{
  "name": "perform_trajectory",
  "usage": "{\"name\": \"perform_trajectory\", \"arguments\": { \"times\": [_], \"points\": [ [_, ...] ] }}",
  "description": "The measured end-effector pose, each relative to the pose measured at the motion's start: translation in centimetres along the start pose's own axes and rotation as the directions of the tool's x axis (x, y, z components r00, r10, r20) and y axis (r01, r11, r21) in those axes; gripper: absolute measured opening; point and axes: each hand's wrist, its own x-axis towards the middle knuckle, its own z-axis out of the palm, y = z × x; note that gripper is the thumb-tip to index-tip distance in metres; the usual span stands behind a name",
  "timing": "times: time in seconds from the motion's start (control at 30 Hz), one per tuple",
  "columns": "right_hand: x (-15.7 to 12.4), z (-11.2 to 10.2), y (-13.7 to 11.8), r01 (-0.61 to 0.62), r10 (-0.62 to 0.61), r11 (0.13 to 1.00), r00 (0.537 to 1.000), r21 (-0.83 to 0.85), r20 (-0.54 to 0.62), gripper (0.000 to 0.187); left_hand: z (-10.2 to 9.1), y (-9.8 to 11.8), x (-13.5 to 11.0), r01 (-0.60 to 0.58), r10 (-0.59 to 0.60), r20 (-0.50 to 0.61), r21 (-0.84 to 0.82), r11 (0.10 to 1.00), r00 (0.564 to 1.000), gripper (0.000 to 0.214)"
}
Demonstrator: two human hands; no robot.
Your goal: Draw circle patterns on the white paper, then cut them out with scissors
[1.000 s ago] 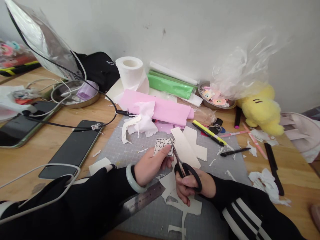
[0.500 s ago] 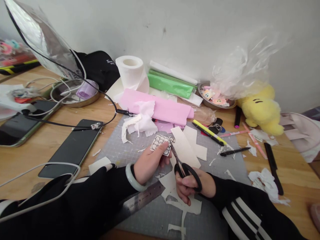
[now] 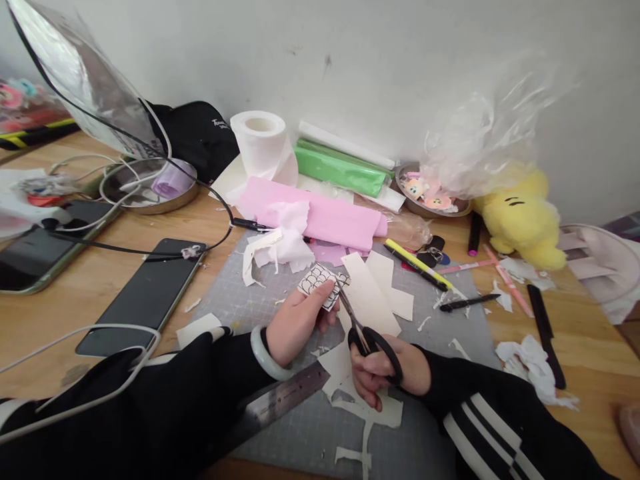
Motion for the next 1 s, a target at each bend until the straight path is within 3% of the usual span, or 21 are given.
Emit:
{"name": "perform_trajectory", "arguments": {
  "times": [0.33,0.47,0.7,1.0],
  "points": [
    [0.04,-0.19,0.25,-0.008,0.007,1.0,1.0,0.008,0.018,0.037,-0.19,-0.01,0.22,-0.07,0.071,-0.031,0.028,0.997,0.997,0.043],
    [0.11,-0.06,0.11,0.034,-0.034,0.999,0.999,0.008,-0.009,0.036,-0.25,-0.16,0.27,-0.063,0.063,-0.07,0.002,0.998,0.996,0.035],
    [0.37,-0.33,0.08,0.071,-0.071,0.997,0.997,-0.025,0.011,0.039,-0.11,-0.32,0.03,0.01,-0.008,0.136,-0.017,1.0,0.991,0.032],
    [0.1,0.26,-0.49,0.062,-0.064,0.993,0.998,-0.101,-0.019,0.049,-0.16,-0.28,0.03,0.033,-0.027,0.153,-0.034,0.999,0.988,0.04]
  ]
}}
